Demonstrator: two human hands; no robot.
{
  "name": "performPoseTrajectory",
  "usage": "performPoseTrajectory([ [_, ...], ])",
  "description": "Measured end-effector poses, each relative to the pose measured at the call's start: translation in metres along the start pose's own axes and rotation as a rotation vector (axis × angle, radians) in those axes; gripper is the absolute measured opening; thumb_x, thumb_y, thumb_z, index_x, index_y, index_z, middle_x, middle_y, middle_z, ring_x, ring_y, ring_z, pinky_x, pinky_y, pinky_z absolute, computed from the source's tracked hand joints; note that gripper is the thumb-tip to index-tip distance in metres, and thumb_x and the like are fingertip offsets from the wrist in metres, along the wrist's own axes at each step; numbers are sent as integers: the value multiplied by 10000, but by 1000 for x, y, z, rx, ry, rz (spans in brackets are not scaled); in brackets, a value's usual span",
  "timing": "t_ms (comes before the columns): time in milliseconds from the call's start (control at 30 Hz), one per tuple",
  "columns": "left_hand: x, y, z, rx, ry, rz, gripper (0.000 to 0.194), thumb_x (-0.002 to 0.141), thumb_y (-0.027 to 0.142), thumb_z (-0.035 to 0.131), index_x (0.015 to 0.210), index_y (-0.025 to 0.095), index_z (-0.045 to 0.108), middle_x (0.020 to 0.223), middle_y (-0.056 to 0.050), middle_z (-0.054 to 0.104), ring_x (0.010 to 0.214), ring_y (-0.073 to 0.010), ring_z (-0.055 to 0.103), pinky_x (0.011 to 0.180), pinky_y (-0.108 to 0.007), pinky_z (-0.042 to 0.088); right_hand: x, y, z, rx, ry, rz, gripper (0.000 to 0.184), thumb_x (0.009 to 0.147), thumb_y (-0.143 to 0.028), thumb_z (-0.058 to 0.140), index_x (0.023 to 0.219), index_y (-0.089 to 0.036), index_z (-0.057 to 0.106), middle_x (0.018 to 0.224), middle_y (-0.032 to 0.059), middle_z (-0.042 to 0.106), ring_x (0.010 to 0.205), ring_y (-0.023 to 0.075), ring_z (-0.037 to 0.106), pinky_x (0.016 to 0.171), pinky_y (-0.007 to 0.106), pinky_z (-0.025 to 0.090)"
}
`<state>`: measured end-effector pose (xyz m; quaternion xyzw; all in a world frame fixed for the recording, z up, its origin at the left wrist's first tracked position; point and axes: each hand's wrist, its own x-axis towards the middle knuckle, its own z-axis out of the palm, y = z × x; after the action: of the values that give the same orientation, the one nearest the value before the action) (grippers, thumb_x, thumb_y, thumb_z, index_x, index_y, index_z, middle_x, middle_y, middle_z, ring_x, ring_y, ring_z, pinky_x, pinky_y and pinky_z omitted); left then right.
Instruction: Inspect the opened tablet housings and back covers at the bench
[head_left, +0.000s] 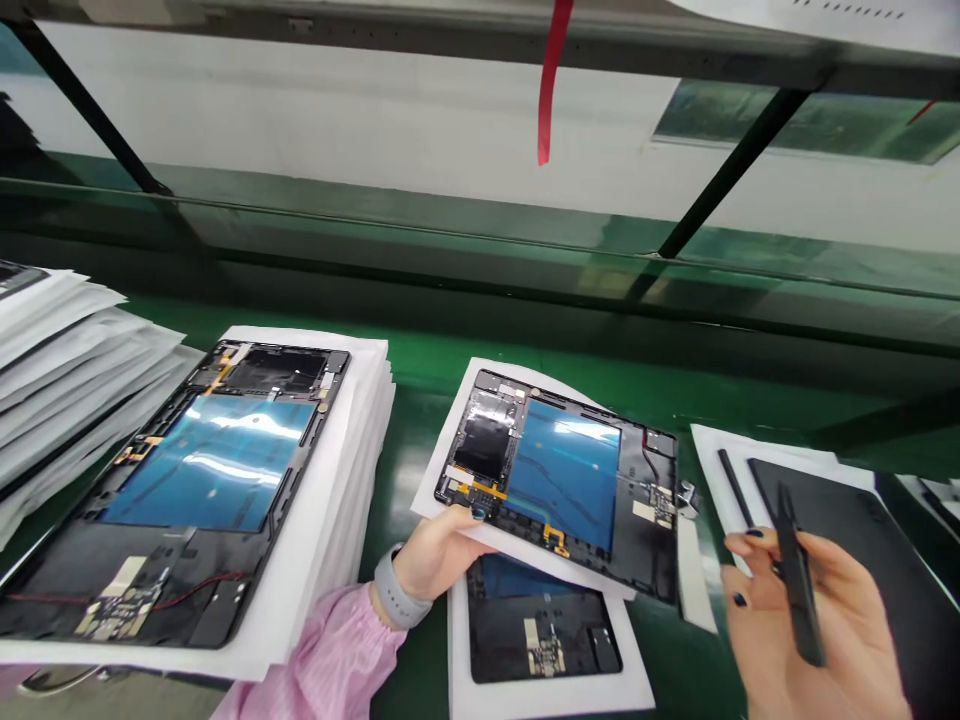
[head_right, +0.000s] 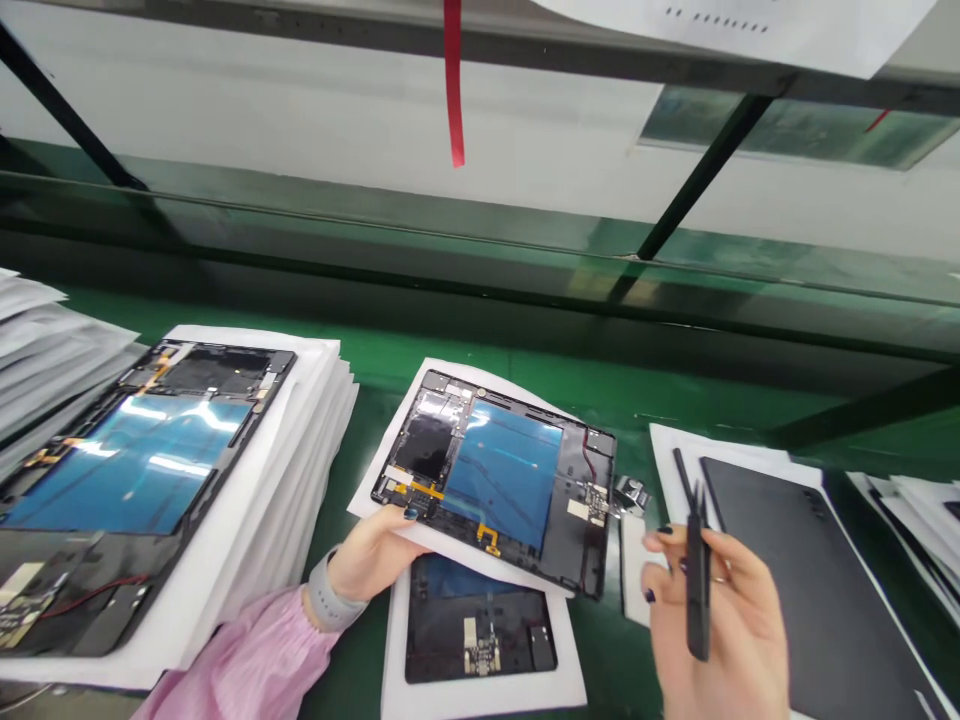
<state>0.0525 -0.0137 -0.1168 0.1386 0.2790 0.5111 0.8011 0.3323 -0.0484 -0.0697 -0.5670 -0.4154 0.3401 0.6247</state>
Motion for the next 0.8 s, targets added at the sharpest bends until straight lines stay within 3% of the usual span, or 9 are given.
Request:
performPoseTrajectory([
  [100,2,-2,-3,37,-3,0,213,648,225,800,857,193,777,865,-40,830,931,-318,742,942,-507,536,2,-16,26,182,-117,51,304,804,-412,804,1064,-352,656,892,13,619,760,188,646,562,263,527],
  [200,1,-4,-5,73,-26,-14,150,661,245,792,794,179,775,843,-56,828,945,-338,739,961,-523,520,3,-22,53,212,-487,15,210,844,-439,783,981,-321,676,670,-33,555,521,139,531,432,228,405],
  [267,1,-4,-5,90,-47,-23,193,672,254,783,850,179,784,863,-58,831,983,-352,733,997,-545,495,1,-17,68,135,-642,-51,127,912,-406,722,903,-290,670,655,-38,548,531,126,506,467,225,395],
  [333,0,-3,-3,98,-70,-27,207,685,253,769,879,183,789,884,-56,832,1042,-365,718,1040,-559,463,-5,-6,77,31,-673,-122,138,956,-352,672,847,-270,654,696,-25,589,600,134,543,543,232,438],
  [400,0,-2,0,100,-95,-33,170,706,245,749,855,178,795,891,-67,832,1121,-378,687,1069,-562,439,-10,5,80,-48,-683,-164,57,981,-303,629,945,-279,668,757,-12,648,654,145,602,595,234,487],
  [500,-1,-2,3,104,-117,-59,175,753,237,717,891,176,805,976,-82,829,1174,-378,660,1069,-560,442,-12,14,78,-156,-703,-215,205,961,-219,634,1147,-297,672,905,14,740,749,168,708,668,244,559],
  [567,-1,-2,4,110,-119,-81,217,777,231,704,961,182,807,1026,-79,824,1162,-368,667,1061,-549,450,-9,14,78,-203,-702,-295,213,935,-186,662,1115,-291,708,938,24,772,800,193,743,707,266,581],
  [667,-2,-3,2,130,-118,-108,232,798,238,688,976,162,817,1020,-85,825,1121,-360,685,1062,-525,454,-4,12,81,-178,-727,-381,189,915,-152,686,1061,-262,733,900,30,789,795,206,751,706,286,589],
  [800,-2,-3,0,146,-112,-107,203,791,219,670,880,147,837,987,-82,829,1035,-336,717,1002,-474,507,-4,12,87,-108,-804,-377,250,919,-88,664,1120,-228,716,935,39,780,829,186,734,751,286,585],
])
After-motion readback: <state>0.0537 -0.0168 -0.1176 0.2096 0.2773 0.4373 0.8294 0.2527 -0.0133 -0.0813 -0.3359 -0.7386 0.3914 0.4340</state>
